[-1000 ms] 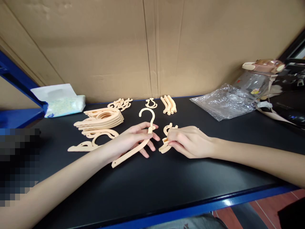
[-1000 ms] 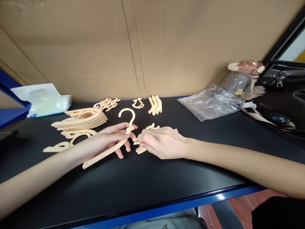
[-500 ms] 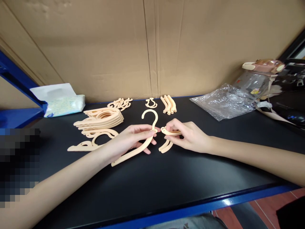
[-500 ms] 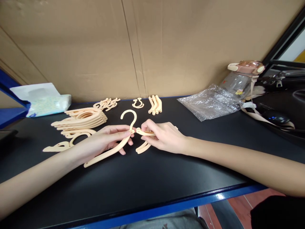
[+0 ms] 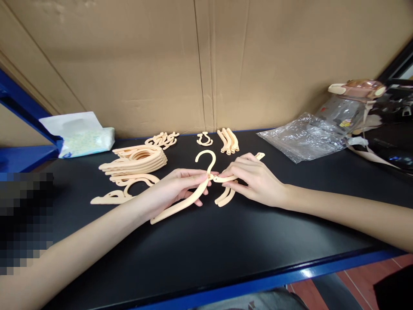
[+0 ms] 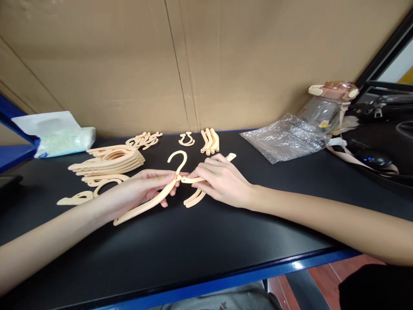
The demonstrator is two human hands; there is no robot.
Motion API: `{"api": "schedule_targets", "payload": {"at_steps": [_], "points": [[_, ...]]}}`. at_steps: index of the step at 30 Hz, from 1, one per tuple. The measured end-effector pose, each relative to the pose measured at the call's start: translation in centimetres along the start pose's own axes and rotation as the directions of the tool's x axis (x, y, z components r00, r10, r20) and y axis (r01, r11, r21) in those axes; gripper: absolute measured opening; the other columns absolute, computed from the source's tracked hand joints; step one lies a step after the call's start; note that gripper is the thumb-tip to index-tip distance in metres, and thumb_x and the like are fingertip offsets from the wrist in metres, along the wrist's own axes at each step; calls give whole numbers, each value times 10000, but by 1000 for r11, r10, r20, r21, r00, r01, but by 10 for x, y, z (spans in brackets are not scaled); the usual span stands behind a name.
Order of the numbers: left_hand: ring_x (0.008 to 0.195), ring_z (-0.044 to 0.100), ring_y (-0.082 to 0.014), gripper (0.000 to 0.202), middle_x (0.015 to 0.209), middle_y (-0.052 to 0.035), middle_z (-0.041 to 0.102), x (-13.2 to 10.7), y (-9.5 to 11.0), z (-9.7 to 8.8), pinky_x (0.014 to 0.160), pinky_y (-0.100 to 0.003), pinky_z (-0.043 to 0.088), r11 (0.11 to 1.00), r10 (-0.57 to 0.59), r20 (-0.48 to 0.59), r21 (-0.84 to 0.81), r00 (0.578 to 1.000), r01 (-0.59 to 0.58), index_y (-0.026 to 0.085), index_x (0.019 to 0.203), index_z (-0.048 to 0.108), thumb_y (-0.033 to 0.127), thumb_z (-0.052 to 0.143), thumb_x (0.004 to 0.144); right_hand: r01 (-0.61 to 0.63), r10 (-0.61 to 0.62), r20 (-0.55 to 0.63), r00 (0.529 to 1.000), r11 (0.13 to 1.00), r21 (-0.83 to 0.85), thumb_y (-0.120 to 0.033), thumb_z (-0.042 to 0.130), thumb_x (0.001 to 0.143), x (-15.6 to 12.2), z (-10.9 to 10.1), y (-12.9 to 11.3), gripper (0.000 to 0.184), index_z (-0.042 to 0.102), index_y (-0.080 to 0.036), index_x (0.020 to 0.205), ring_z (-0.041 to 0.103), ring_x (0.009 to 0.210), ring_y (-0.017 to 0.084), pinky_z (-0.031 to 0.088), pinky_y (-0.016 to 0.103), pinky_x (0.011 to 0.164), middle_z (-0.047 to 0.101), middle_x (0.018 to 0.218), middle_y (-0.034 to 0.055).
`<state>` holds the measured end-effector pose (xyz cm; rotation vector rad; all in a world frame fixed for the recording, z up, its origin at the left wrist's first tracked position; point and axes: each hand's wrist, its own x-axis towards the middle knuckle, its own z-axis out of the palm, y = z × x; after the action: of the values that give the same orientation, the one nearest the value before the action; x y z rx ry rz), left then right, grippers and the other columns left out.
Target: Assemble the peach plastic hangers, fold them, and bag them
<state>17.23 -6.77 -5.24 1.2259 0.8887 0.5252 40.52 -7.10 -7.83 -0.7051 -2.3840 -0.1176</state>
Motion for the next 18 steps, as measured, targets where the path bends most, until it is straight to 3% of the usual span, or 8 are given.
{"api": "schedule_targets", "payload": {"at_steps": [5, 12, 18], "points": [[669, 555, -82, 230, 789, -20, 630, -2, 3, 0, 555, -141, 523, 996, -4, 67, 89, 998, -2, 215, 1060, 731, 333, 624, 894, 39, -39, -31, 999, 999, 9, -258, 512, 963, -1, -1, 1, 151, 634, -168, 955, 602, 740, 145, 383, 316, 769, 708, 828, 26], [1025, 628, -192, 244, 1082, -77, 703, -1, 3, -4, 732, -209, 553, 993, -20, 124, 114, 992, 5, 229, 1081, 725, 340, 636, 883, 69, -65, -86, 994, 996, 50, -259, 547, 944, -3, -1, 1, 130, 632, -169, 904, 621, 692, 132, 418, 295, 734, 701, 768, 7], [941, 656, -177, 234, 1027, -58, 722, 0, 2, 6, 706, -209, 541, 979, -27, 126, 204, 992, 0, 233, 1077, 729, 302, 659, 864, 31, -16, -140, 990, 994, 108, -250, 569, 932, -1, 0, -1, 89, 613, -178, 904, 640, 757, 147, 405, 281, 663, 726, 871, 29]]}}
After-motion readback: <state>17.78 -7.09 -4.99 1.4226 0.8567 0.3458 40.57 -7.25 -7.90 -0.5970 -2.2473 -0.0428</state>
